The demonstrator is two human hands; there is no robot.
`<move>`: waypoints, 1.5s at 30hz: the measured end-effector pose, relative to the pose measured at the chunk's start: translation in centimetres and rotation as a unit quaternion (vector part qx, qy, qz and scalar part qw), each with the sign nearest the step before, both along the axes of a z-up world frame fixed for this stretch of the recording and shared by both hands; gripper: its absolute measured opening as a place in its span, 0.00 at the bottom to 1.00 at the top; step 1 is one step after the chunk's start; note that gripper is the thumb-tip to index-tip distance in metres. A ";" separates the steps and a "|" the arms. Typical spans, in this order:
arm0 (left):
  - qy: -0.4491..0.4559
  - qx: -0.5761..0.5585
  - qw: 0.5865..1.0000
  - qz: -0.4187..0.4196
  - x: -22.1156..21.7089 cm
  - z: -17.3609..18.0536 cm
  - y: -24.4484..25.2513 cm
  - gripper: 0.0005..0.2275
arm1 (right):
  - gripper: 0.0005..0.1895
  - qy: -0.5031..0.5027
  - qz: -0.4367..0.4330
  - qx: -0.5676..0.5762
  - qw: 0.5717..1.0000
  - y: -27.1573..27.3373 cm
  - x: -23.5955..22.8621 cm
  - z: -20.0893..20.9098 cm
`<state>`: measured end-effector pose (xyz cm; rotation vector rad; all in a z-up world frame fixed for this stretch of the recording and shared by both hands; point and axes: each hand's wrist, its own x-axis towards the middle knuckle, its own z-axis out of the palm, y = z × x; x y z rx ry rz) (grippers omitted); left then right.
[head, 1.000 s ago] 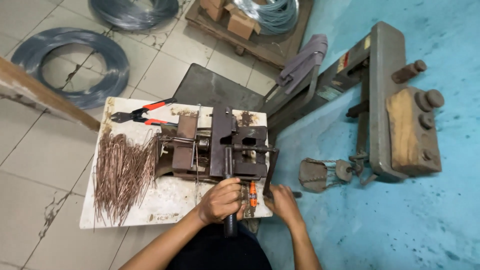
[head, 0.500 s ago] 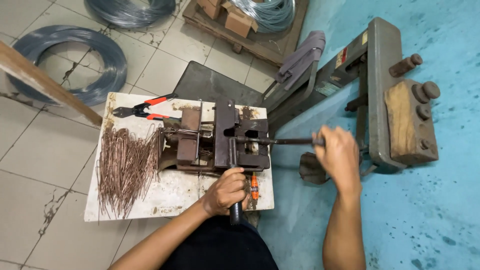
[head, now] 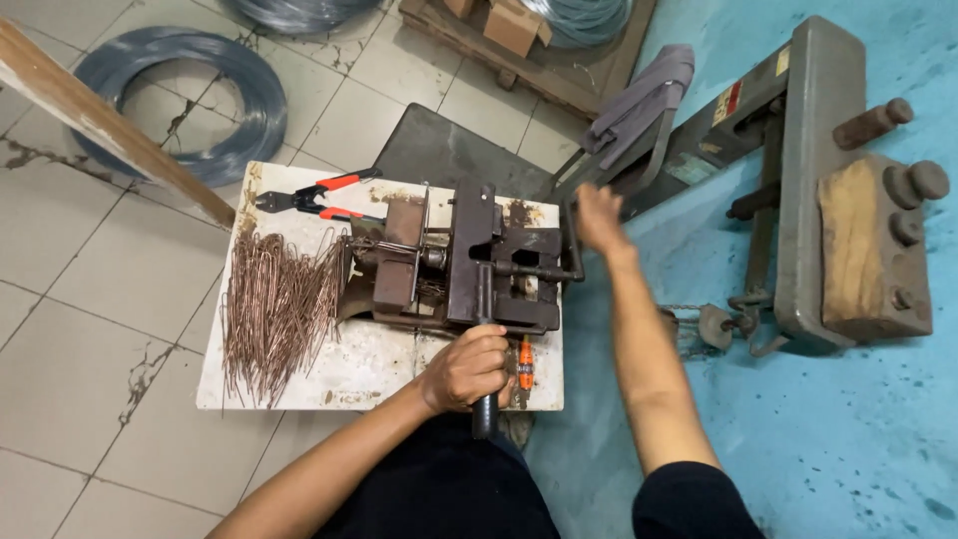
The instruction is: Using a manual machine to bend or shape thin metal wires one by one.
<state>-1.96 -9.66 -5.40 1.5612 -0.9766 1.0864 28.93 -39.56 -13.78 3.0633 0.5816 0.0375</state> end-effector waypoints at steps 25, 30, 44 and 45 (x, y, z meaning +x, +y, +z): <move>0.023 -0.023 0.999 0.013 -1.3 3.6 0.5 0.12 | 0.12 0.011 -0.112 0.005 0.994 4.3 -32.5 27.5; 0.018 -0.036 0.999 0.032 -0.9 2.6 0.1 0.11 | 0.12 -0.158 -0.075 0.014 0.984 3.3 -24.3 28.1; 0.002 -0.033 0.999 0.017 -0.1 4.7 0.7 0.12 | 0.09 -0.028 -0.052 -0.032 0.998 1.5 -1.9 1.1; 0.003 -0.035 0.999 0.008 -0.2 5.0 0.7 0.12 | 0.10 0.008 -0.044 -0.030 0.999 1.2 -3.2 -1.9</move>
